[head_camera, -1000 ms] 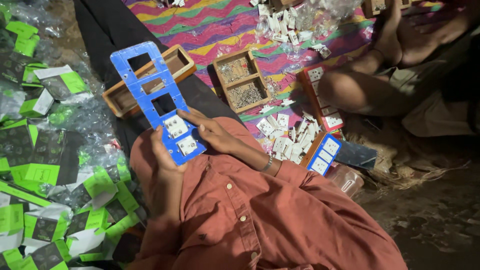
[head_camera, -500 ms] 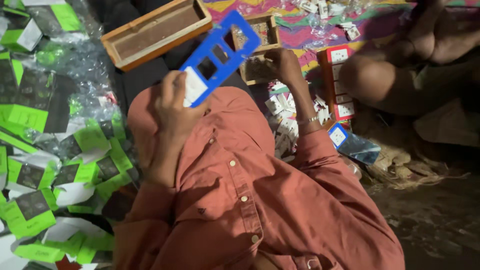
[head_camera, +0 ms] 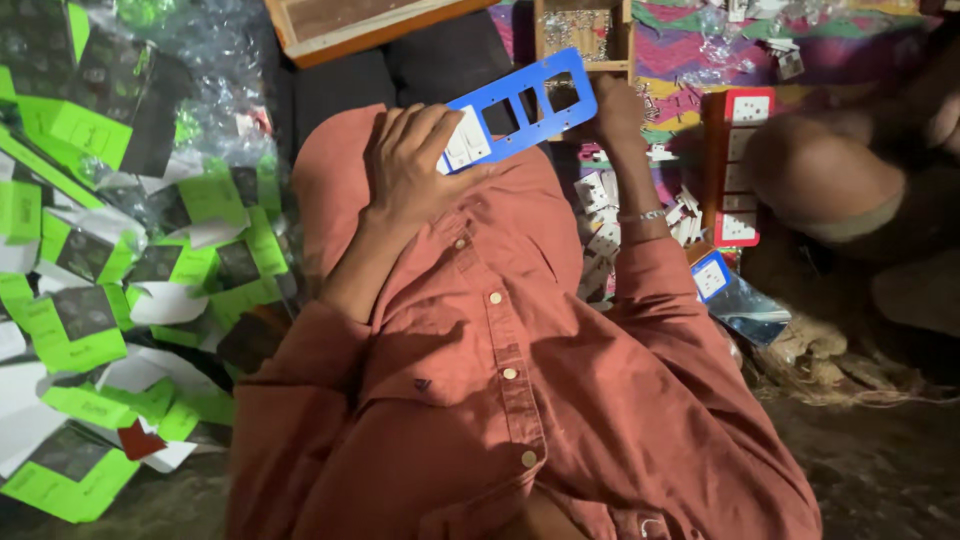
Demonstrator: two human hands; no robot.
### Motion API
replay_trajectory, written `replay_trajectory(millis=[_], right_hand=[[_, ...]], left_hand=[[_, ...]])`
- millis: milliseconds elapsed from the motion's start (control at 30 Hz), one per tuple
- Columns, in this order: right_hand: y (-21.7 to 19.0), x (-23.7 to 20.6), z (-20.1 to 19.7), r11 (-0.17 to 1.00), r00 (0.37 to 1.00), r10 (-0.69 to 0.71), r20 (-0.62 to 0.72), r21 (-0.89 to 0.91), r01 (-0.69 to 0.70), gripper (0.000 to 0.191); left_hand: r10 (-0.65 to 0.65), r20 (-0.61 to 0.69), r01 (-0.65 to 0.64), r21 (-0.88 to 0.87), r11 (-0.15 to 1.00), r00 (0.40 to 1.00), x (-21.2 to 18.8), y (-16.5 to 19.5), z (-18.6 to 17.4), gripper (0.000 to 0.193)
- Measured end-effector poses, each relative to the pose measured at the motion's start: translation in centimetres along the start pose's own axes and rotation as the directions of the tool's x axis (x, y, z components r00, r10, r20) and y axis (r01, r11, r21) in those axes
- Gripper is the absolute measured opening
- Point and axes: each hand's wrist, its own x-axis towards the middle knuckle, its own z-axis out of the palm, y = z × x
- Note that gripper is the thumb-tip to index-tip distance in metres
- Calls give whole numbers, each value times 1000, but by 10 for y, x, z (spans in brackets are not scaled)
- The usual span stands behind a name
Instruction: The person lies on the floor and assembles white electrical switch and socket modules onto a blue multi-gang faceplate frame, pressing each module into the frame openings and taking parts from wooden boxes and the mat beside them.
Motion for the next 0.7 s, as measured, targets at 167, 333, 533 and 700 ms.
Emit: replay_trajectory(millis=[167,333,533,700], right_hand=[[20,-15,-3,964,995,25,-95,267,1,29],[35,-26,7,801,990,36,-135,597,53,11],[30,-84,-21,479,971,226,-77,877,-42,16],[-56,-114,-21,464,991,-44,-129,876,134,14]], left_hand=[[-111,56,112,-15,994,992,-3,-1,-1,55],[-151,72,154,-46,987,986,-1,-2,-2,60],[-86,-11,86,10,996,996,-8,4,-6,54],[-77,-31,78,48,996,997,-10,10,-8,51]])
